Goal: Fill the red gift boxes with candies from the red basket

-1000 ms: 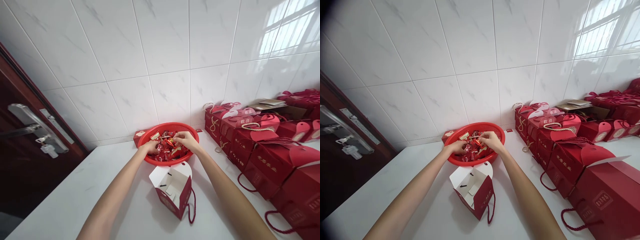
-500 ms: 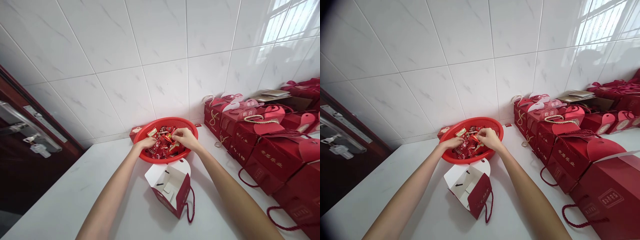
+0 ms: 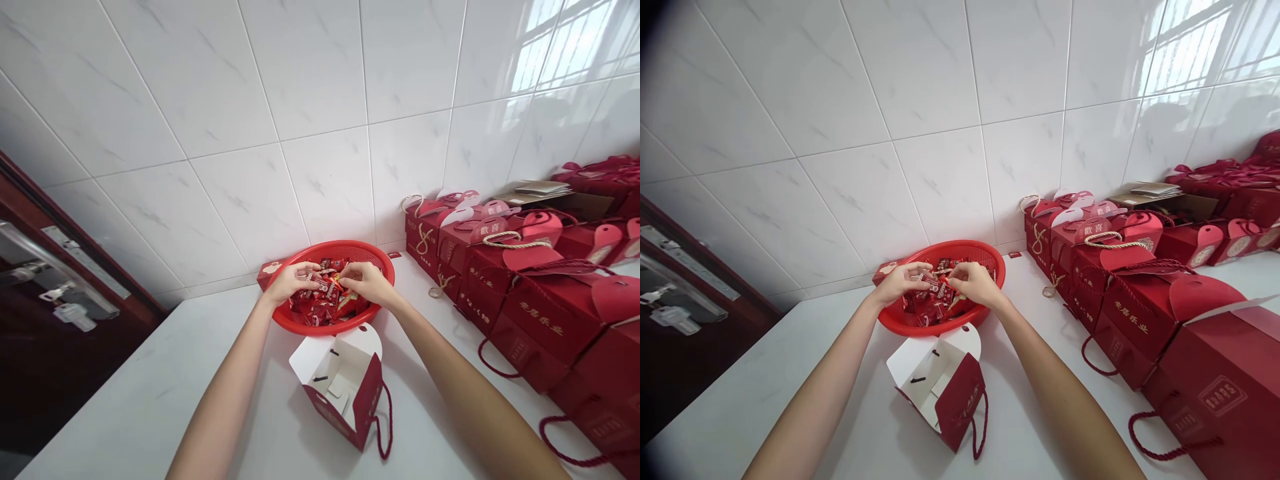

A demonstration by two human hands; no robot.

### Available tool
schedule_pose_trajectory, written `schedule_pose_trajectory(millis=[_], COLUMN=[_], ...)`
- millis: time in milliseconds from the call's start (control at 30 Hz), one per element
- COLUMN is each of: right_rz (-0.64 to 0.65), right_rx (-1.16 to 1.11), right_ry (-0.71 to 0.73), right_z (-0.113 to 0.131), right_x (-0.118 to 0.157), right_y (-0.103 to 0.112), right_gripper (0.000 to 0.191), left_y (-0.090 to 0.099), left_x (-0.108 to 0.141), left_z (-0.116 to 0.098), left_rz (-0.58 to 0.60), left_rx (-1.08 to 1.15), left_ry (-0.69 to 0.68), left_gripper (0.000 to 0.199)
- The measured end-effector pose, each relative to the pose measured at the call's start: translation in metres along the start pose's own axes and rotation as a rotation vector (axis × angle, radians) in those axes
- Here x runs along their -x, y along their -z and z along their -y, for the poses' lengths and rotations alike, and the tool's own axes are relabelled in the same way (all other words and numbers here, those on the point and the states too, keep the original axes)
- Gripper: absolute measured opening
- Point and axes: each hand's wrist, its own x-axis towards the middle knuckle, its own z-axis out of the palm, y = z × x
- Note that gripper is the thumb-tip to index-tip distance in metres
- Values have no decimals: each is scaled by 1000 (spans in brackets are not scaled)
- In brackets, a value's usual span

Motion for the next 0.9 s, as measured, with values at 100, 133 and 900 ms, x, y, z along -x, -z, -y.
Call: schedule_pose_trajectory(millis=[100,133,900], right_rz=[47,70,-50], right_rx=[-21,-49,-197], right_ry=[1,-4,-70], right_z=[1,1,-2], right_x=[0,-1,1], right_y=[0,0,2], right_gripper=[15,19,20], left_y=[-7,-11,-16], left_x=[-1,-3,-5], left_z=[-11,-15,-2], left_rz=[23,46,377], left_rx=[95,104,-698], left_ry=[-66,-86,413], left_gripper=[52,52,58])
